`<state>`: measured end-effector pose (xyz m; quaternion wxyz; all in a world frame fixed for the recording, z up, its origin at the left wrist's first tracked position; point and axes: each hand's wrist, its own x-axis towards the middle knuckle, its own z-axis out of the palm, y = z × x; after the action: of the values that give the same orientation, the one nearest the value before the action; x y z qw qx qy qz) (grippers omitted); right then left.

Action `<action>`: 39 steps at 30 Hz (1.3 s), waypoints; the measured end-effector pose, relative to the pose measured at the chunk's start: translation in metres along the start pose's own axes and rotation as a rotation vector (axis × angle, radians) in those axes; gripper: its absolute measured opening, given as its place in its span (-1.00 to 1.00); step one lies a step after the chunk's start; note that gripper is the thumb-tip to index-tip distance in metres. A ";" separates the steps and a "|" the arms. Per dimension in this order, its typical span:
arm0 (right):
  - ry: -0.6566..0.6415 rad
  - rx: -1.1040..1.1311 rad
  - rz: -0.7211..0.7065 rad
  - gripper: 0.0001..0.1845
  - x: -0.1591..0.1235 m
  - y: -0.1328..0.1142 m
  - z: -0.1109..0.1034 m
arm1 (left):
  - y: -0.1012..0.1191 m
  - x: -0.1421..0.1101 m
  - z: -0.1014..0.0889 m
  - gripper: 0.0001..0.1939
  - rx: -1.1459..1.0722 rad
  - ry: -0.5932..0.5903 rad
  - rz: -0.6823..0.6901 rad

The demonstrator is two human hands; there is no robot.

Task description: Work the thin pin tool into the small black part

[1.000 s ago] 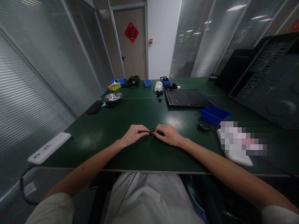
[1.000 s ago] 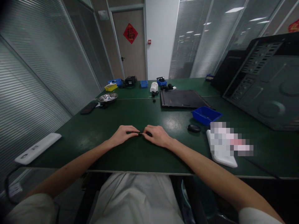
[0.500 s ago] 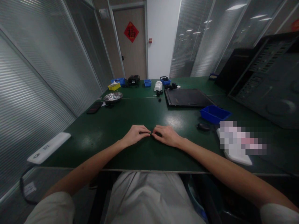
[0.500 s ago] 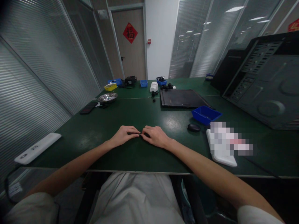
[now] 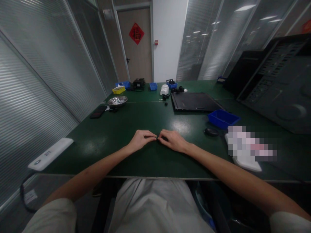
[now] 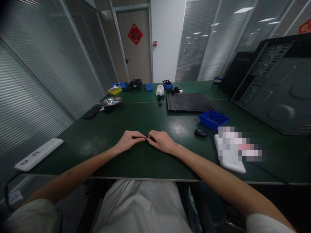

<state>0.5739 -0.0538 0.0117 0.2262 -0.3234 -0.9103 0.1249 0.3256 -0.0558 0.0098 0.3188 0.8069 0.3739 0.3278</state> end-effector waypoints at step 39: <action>0.034 -0.066 0.063 -0.82 -0.001 0.012 -0.006 | -0.002 0.003 -0.020 -0.72 0.351 -0.206 0.159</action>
<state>0.5838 -0.0453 0.0119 0.2266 -0.3612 -0.8994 0.0965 0.3108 -0.0467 0.0204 0.1829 0.9063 0.3257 0.1976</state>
